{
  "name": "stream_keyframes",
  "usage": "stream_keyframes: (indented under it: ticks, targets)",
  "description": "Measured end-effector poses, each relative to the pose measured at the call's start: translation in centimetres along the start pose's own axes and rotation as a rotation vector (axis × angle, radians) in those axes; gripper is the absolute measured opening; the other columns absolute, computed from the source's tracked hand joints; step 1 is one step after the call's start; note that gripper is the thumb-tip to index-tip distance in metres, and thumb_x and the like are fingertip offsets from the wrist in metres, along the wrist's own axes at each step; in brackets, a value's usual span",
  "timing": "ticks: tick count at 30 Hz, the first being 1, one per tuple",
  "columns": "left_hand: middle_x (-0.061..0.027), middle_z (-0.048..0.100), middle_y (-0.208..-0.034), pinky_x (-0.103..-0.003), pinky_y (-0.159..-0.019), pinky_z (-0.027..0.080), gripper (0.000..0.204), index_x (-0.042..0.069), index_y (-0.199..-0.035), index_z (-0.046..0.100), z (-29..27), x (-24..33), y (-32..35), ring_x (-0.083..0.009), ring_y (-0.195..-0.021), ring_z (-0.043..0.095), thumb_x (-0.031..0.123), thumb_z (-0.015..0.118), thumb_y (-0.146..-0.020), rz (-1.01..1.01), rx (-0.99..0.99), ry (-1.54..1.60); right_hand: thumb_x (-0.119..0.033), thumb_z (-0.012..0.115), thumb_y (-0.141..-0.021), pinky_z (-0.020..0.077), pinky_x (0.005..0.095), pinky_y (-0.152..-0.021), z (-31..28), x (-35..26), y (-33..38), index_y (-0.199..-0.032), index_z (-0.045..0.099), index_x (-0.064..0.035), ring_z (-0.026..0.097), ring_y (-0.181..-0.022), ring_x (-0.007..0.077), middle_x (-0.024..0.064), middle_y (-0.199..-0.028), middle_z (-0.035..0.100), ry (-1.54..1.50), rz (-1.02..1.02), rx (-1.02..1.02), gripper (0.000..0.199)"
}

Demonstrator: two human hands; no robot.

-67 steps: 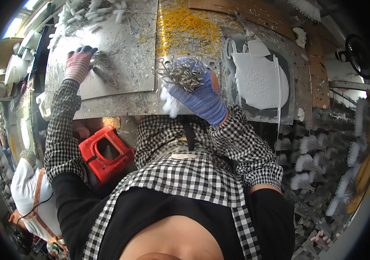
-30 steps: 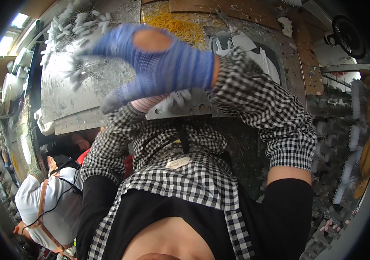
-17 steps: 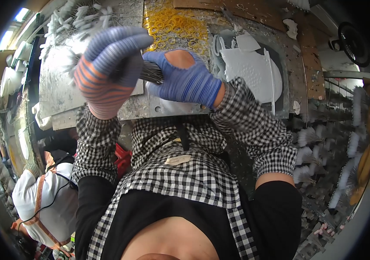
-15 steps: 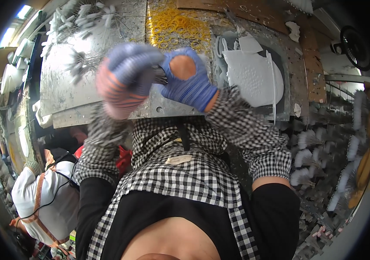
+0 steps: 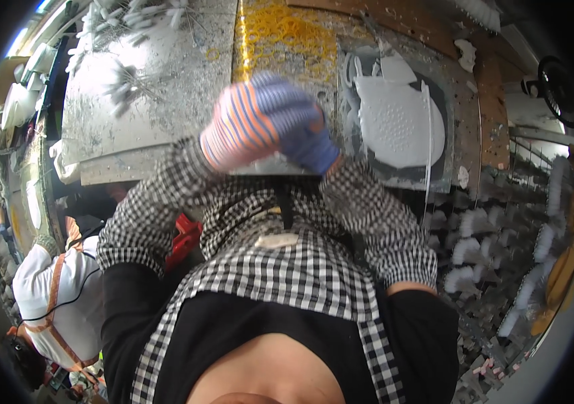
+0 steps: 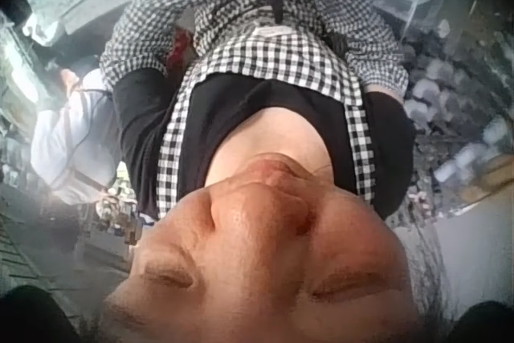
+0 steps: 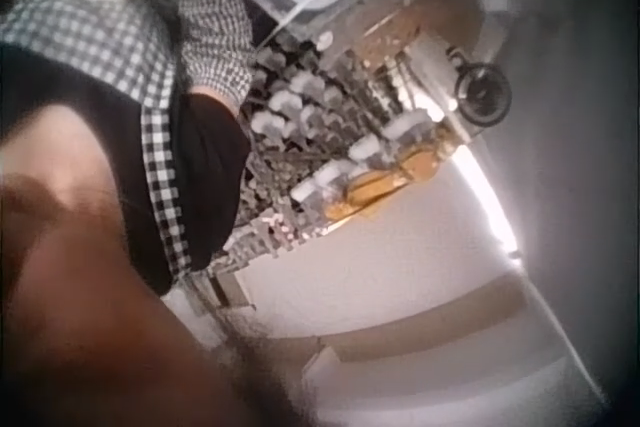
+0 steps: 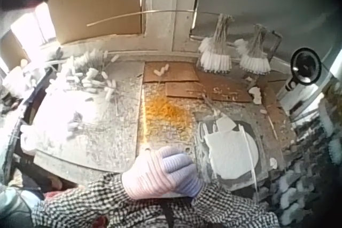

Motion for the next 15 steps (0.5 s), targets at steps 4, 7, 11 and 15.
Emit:
stream_keyframes:
  ticks: [4, 7, 11, 15]
  targets:
    - [-0.0009, 0.069, -0.099, -0.037, -0.073, 0.058, 0.023, 0.016, -0.096, 0.074, 0.9, -3.8, -3.7, -0.0253, -0.088, 0.067, 0.011, 0.073, -0.074, -0.114, 0.037, -0.015, -0.043, 0.055, -0.098, 0.0482, 0.0384, -0.098, -2.6, 1.4, -2.0, -0.137, 0.051, -0.0111, 0.057, -0.118, 0.0242, 0.01, -0.13, 0.057, 0.135, -0.078, -0.548, 0.05]
    - [-0.0003, 0.069, -0.098, -0.036, -0.075, 0.057, 0.02, 0.015, -0.094, 0.073, 0.4, -3.0, -6.3, -0.0248, -0.092, 0.066, 0.012, 0.073, -0.075, -0.017, 0.172, 0.013, -0.047, 0.056, -0.097, 0.0448, 0.0425, -0.104, -0.9, 3.5, -2.0, -0.141, 0.049, -0.0125, 0.053, -0.125, 0.0252, 0.0104, -0.136, 0.053, 0.183, -0.187, -0.09, 0.056]
    - [0.0005, 0.069, -0.098, -0.036, -0.072, 0.058, 0.017, 0.016, -0.093, 0.074, 2.6, -2.0, -1.5, -0.0222, -0.091, 0.067, 0.012, 0.071, -0.076, -0.067, 0.006, 0.007, -0.041, 0.063, -0.095, 0.0468, 0.0436, -0.103, -2.3, 0.4, -2.0, -0.136, 0.055, -0.0126, 0.058, -0.119, 0.0282, 0.0098, -0.128, 0.06, -0.188, 0.077, -0.057, 0.051]
    - [-0.0023, 0.067, -0.097, -0.033, -0.067, 0.058, 0.018, 0.011, -0.09, 0.071, -0.1, 1.2, 1.6, -0.0212, -0.089, 0.066, 0.017, 0.068, -0.073, 0.092, 0.101, 0.124, -0.039, 0.066, -0.093, 0.0501, 0.0419, -0.097, -5.1, -2.3, -5.7, -0.131, 0.059, -0.0116, 0.062, -0.112, 0.0282, 0.0086, -0.119, 0.065, -0.929, 0.101, -0.068, 0.047]
Point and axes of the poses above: each hand's wrist, its own y-axis away from the middle knuckle, its own z-axis out of the palm, x = y × z, the point moved 5 cm from there along -y, towards the middle knuckle
